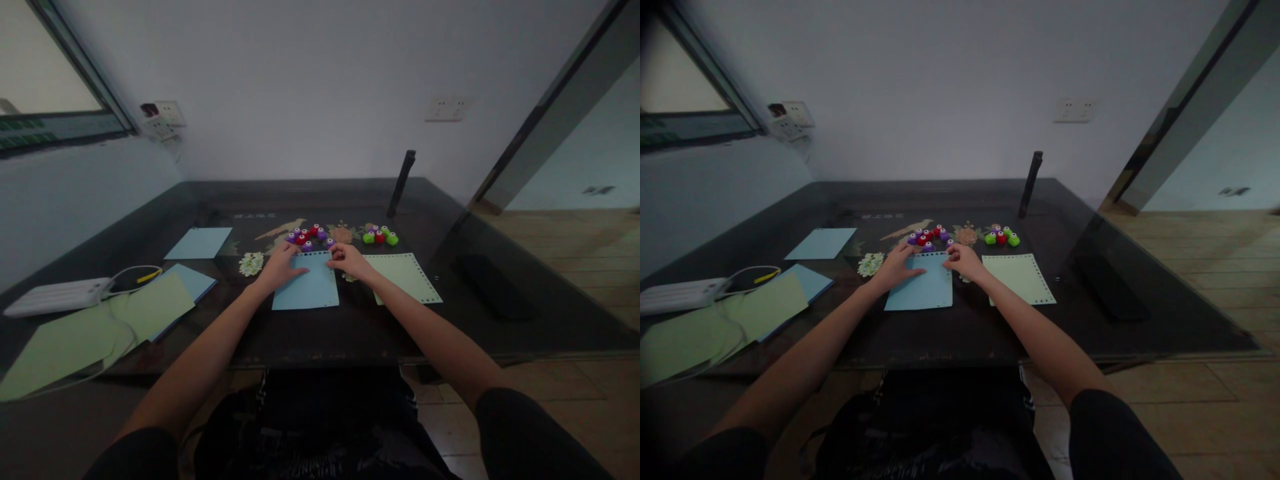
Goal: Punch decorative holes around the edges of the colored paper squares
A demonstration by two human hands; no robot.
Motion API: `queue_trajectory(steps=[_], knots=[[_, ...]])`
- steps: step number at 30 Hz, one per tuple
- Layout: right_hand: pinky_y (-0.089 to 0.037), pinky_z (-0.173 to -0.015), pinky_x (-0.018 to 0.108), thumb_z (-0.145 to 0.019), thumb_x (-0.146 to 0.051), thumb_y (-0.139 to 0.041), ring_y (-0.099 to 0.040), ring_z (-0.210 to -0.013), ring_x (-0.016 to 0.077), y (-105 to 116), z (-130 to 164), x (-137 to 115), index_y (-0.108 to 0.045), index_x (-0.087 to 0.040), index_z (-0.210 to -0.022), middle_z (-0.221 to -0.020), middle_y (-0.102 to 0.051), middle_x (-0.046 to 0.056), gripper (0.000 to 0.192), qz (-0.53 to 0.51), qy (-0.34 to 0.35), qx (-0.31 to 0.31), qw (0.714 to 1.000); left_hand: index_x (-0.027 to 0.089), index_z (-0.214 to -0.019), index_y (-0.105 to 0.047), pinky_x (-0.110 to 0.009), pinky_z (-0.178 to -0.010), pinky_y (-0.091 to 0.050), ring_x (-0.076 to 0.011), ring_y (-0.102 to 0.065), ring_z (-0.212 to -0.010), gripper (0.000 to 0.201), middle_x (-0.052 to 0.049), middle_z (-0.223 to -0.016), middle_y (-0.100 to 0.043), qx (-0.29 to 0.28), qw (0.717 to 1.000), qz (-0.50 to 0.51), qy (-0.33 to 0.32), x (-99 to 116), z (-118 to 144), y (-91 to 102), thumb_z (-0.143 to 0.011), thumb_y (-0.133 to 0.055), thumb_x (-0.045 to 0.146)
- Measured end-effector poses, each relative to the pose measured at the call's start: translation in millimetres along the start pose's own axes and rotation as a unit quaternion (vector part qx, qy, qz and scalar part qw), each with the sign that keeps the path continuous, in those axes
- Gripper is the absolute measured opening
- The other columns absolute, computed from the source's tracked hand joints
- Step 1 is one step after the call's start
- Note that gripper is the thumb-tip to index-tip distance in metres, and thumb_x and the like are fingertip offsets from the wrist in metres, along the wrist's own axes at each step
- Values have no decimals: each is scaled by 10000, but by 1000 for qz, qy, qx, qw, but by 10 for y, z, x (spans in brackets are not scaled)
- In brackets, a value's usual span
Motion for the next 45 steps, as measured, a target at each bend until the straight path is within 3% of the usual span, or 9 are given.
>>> queue_trajectory(steps=[11,17,21,24,32,39,45], knots=[[-357,-570,255,-653,-252,-666,-488,-547,112,10,57,-51,-561,-150,-645,-550,-525,-28,146,8,0,-38,999,164,-870,-544,-364,-830,-439,-216,-538,-909,241,-58,-930,-560,55,996,52,43,3,-30,77,-714,-689,279],[-376,-582,261,-636,-292,-677,-528,-581,132,125,22,-16,-601,-146,-658,-587,-580,-3,167,-36,-14,2,999,176,-1174,-482,-397,-920,-430,-235,-549,-1038,546,-98,-1123,-568,154,960,187,144,-39,-32,134,-687,-706,280],[-417,-648,288,-601,-298,-704,-571,-644,155,252,-2,9,-620,-152,-689,-658,-630,25,190,-96,-24,33,995,161,-1184,-493,-371,-768,-509,-221,-633,-877,510,-100,-1031,-651,76,895,381,218,18,-5,88,-740,-649,357],[-428,-672,298,-587,-314,-721,-575,-653,152,340,-17,24,-623,-157,-695,-687,-641,32,214,-135,-14,61,989,132,-1046,-602,-338,-701,-516,-212,-647,-780,426,-97,-943,-688,27,872,425,242,76,21,67,-729,-649,414],[-422,-571,264,-614,-346,-726,-563,-625,138,446,-16,20,-631,-158,-752,-690,-642,27,251,-163,-18,96,982,106,-899,-682,-298,-638,-481,-197,-641,-674,400,-80,-777,-703,1,877,413,244,34,26,41,-693,-668,448],[-472,-556,256,-696,-289,-700,-594,-635,136,347,44,-12,-684,-138,-822,-764,-681,65,198,-139,-69,-24,988,123,-925,-674,-305,-611,-482,-200,-633,-666,382,-62,-756,-704,31,890,383,244,63,33,71,-723,-641,446],[-499,-550,256,-645,-232,-733,-595,-609,137,323,75,-35,-689,-108,-787,-753,-688,89,193,-131,-85,-37,987,129,-904,-671,-311,-611,-483,-211,-636,-693,338,-66,-755,-701,22,892,377,248,100,21,61,-730,-637,417]])
Point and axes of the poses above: each hand's wrist, its own z-axis away from the middle knuckle, its own y-axis out of the back of the hand, x = y × z, the point moved 2 cm from there along -z, towards the middle knuckle
